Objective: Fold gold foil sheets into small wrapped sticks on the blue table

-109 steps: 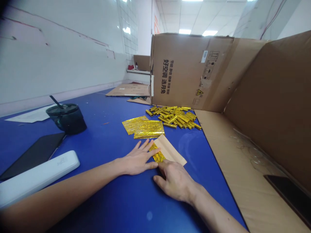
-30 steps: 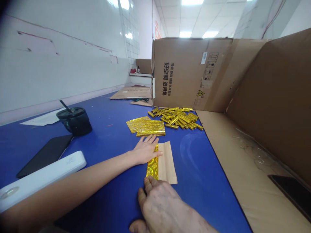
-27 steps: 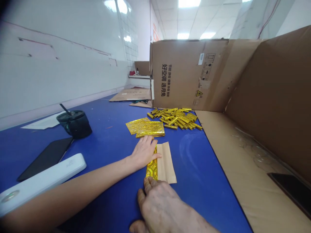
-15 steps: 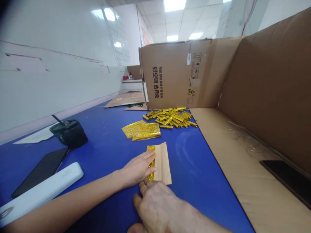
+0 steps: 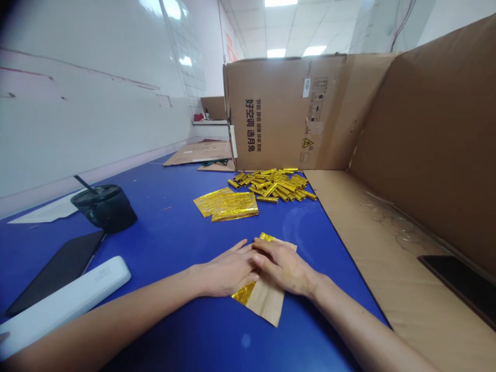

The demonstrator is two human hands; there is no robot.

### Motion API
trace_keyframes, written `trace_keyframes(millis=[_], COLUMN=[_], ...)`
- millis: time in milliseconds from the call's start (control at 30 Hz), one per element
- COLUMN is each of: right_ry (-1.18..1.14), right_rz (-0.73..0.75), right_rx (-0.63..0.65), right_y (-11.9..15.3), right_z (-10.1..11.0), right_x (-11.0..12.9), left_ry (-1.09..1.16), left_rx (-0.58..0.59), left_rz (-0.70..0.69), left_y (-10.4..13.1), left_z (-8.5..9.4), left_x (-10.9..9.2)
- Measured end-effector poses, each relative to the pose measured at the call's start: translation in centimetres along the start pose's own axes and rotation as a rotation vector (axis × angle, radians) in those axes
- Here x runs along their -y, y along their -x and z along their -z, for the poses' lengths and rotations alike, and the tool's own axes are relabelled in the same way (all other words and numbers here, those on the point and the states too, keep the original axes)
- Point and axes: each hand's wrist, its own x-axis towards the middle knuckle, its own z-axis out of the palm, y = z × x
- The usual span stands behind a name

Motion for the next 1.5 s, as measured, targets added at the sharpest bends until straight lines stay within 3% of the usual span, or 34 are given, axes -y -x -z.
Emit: trace_keyframes(millis=[133,333,467,600,733,867,1033,1333,1500], right_ry=[0.098,0.303,0.5,0.713,0.787,0.681,0.336,0.236,0.046], right_rz=[-0.051,-0.126,-0.209,-0.285,-0.278,-0.237,-0.073,-0.206,-0.232], right_rx=[0.101,0.214,0.154,0.026,-0.019,0.007,0.178,0.237,0.217], right_y=[0.0,-0.2,-0.3,-0.2,-0.1,0.1,-0.1,0.7,0.9], right_z=[-0.5,-0.7,-1.2,-1.8,-2.1,-2.2,-2.3,0.2,1.8], right_x=[-0.9,-1.6,-1.6,-1.3,-1.2,-0.8,0.0,-1.9,-2.0], left_ry=[-0.026,0.026,-0.01,-0.09,-0.191,-0.151,-0.027,0.076,0.152], left_rx=[-0.005,0.053,0.051,-0.045,-0.124,-0.189,-0.148,-0.018,-0.033], left_rz=[0.017,-0.035,-0.005,0.129,0.214,0.279,0.263,0.287,0.308], left_y=[0.6,3.6,4.2,3.0,1.7,1.5,2.2,2.8,3.2], left_z=[-0.1,0.5,1.3,2.0,1.4,0.3,-0.1,0.5,1.0], left_x=[-0.5,-1.6,-0.1,1.7,1.1,-0.2,0.0,0.9,1.4])
